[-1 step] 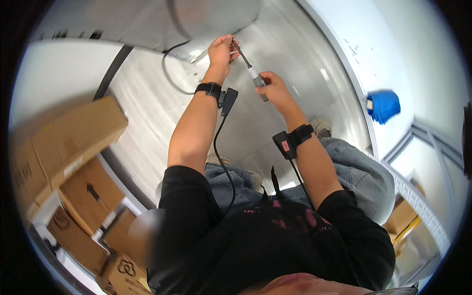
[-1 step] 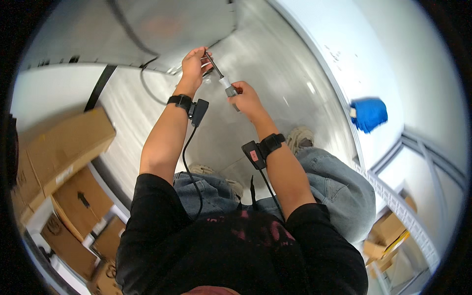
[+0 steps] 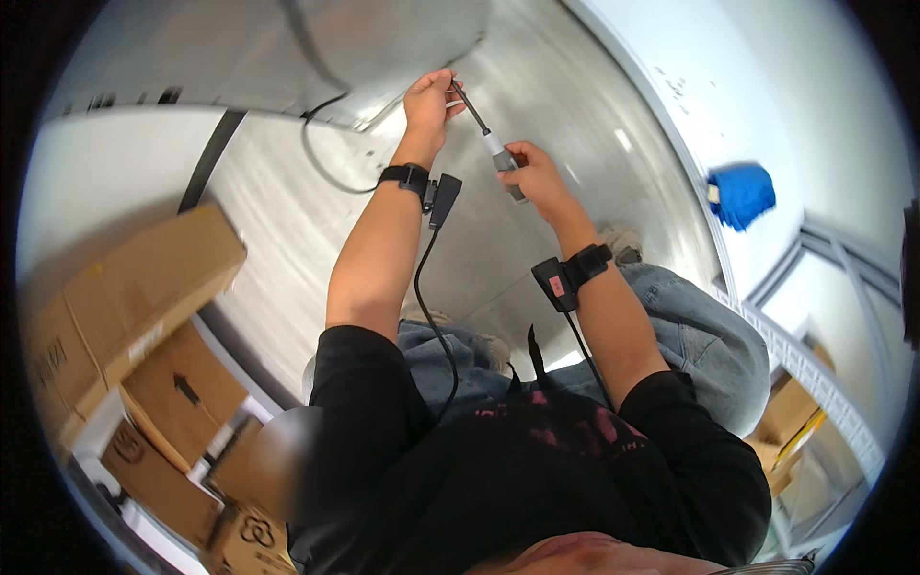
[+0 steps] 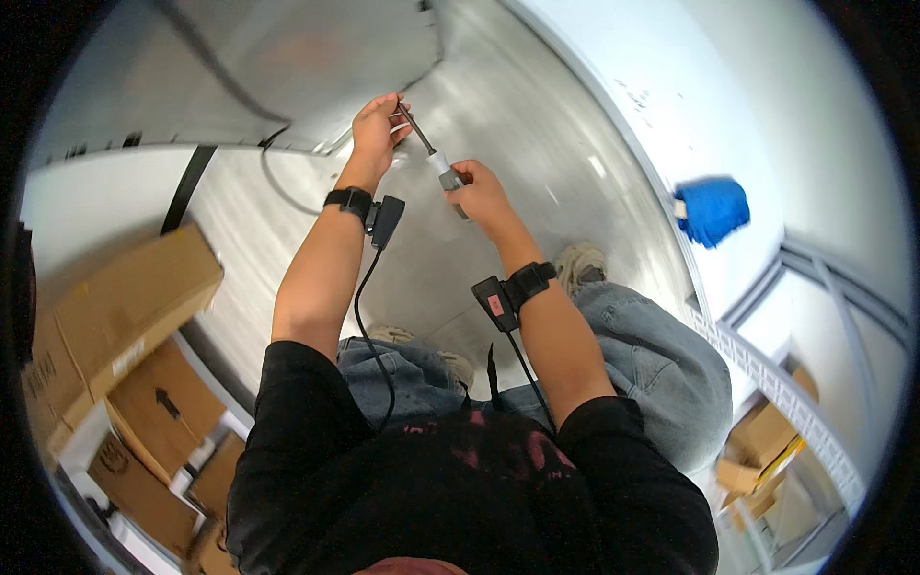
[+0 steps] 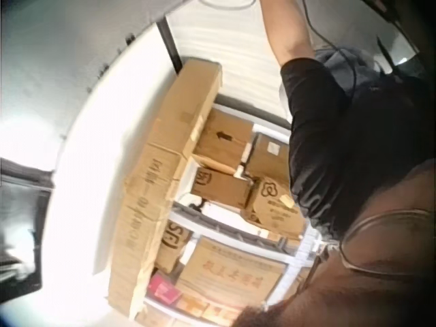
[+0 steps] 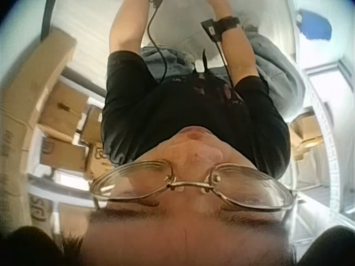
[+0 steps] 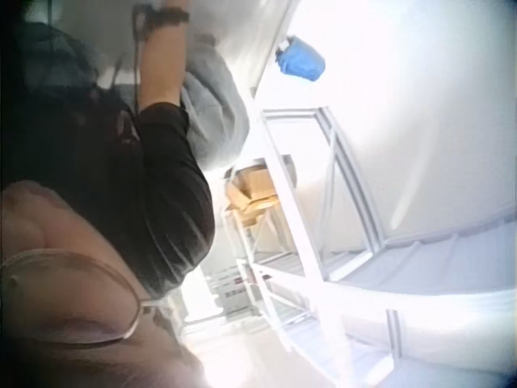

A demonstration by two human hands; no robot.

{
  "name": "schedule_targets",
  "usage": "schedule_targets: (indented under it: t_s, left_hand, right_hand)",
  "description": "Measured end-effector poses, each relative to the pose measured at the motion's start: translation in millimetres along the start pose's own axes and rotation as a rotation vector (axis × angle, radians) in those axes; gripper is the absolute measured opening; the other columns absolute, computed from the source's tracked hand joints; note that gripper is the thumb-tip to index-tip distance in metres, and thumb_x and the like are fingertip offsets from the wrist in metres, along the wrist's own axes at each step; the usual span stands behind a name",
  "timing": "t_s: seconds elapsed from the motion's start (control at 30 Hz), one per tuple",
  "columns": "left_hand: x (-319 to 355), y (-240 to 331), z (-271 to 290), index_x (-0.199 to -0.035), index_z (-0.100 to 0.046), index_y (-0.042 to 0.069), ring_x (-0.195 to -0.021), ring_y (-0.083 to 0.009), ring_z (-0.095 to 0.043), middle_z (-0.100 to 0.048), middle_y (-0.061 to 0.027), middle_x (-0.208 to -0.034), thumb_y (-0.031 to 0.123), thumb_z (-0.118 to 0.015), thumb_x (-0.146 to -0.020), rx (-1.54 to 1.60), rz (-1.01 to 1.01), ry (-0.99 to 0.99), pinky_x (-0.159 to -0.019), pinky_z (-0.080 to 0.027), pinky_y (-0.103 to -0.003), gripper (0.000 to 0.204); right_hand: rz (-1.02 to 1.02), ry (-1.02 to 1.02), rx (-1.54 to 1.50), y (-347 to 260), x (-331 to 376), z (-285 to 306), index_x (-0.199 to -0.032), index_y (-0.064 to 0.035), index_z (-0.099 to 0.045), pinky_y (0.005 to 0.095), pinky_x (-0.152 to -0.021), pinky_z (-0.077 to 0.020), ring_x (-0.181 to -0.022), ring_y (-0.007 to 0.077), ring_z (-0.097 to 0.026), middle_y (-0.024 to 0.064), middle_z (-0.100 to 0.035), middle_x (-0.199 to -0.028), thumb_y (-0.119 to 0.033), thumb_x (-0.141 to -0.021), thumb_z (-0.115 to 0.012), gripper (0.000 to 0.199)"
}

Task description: The person uses a screwdriver to remove screws from the back panel of a large appliance. After removing the panel, they use a blue cloth to wipe the interior components.

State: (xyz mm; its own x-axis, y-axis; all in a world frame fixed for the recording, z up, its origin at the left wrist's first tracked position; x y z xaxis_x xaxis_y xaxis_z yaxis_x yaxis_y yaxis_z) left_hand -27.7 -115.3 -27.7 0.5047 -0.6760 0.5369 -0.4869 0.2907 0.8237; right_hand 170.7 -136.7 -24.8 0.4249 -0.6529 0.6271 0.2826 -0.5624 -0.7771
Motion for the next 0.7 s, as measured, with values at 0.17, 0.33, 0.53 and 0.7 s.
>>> schedule_targets:
  t_s: [0.17, 0.33, 0.53, 0.7]
  left_hand:
    - [9.2, -21.1, -111.0, -0.09, -0.065, 0.005, -0.07, -0.011, -0.058, -0.061, -0.0017, -0.079, 0.016, -0.057, -0.091, 0.008, 0.032, -0.203, -0.06, -0.052, -0.026, 0.013]
    - [10.5, -36.9, -200.3, -0.092, -0.066, 0.005, -0.07, -0.0102, -0.056, -0.06, -0.0004, -0.079, 0.015, -0.06, -0.09, -0.048, -0.045, -0.265, -0.062, -0.049, -0.025, 0.012]
    - [11.1, -63.7, -288.7, -0.095, -0.07, 0.003, -0.068, -0.0098, -0.054, -0.059, 0.0004, -0.078, 0.013, -0.064, -0.086, -0.474, -0.448, -0.275, -0.061, -0.045, -0.026, 0.015]
    - [19.4, -77.8, -330.5, -0.092, -0.072, 0.005, -0.066, -0.015, -0.055, -0.059, -0.0037, -0.075, 0.012, -0.067, -0.082, -0.677, -0.728, -0.194, -0.063, -0.045, -0.028, 0.013]
  right_hand:
    - [-0.001, 0.236, -0.104, 3.4, 17.7, 95.8, -0.099, -0.0007, -0.058, 0.0294, -0.06, -0.044, -0.07, 0.0137, -0.054, 0.0043, -0.057, -0.084, 0.002, -0.071, -0.058, 0.028]
    - [0.098, 0.441, -0.251, 13.8, 27.6, 172.3, -0.096, 0.0011, -0.058, 0.0284, -0.054, -0.0423, -0.062, 0.014, -0.052, 0.0052, -0.056, -0.079, 0.001, -0.068, -0.057, 0.028]
    - [0.164, 0.548, -0.454, 19.3, 35.4, 228.8, -0.096, 0.0009, -0.058, 0.0283, -0.053, -0.0416, -0.06, 0.0136, -0.05, 0.0049, -0.055, -0.078, 0.001, -0.068, -0.056, 0.028]
    - [0.162, 0.577, -0.499, 23.0, 35.5, 248.2, -0.097, 0.0007, -0.058, 0.0281, -0.054, -0.0423, -0.062, 0.0134, -0.05, 0.0049, -0.056, -0.08, 0.002, -0.069, -0.054, 0.029]
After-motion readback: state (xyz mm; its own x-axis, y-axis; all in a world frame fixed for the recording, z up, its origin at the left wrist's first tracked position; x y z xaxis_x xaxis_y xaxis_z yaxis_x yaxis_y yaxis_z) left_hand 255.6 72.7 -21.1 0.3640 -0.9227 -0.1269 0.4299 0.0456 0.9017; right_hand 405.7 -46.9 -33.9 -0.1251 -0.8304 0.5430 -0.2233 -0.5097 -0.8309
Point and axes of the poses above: each hand's wrist, its own x-axis away from the middle knuckle, its own z-axis out of the back of the hand, y = z × x, the point moved 5 cm from there along -x, towards the middle knuckle
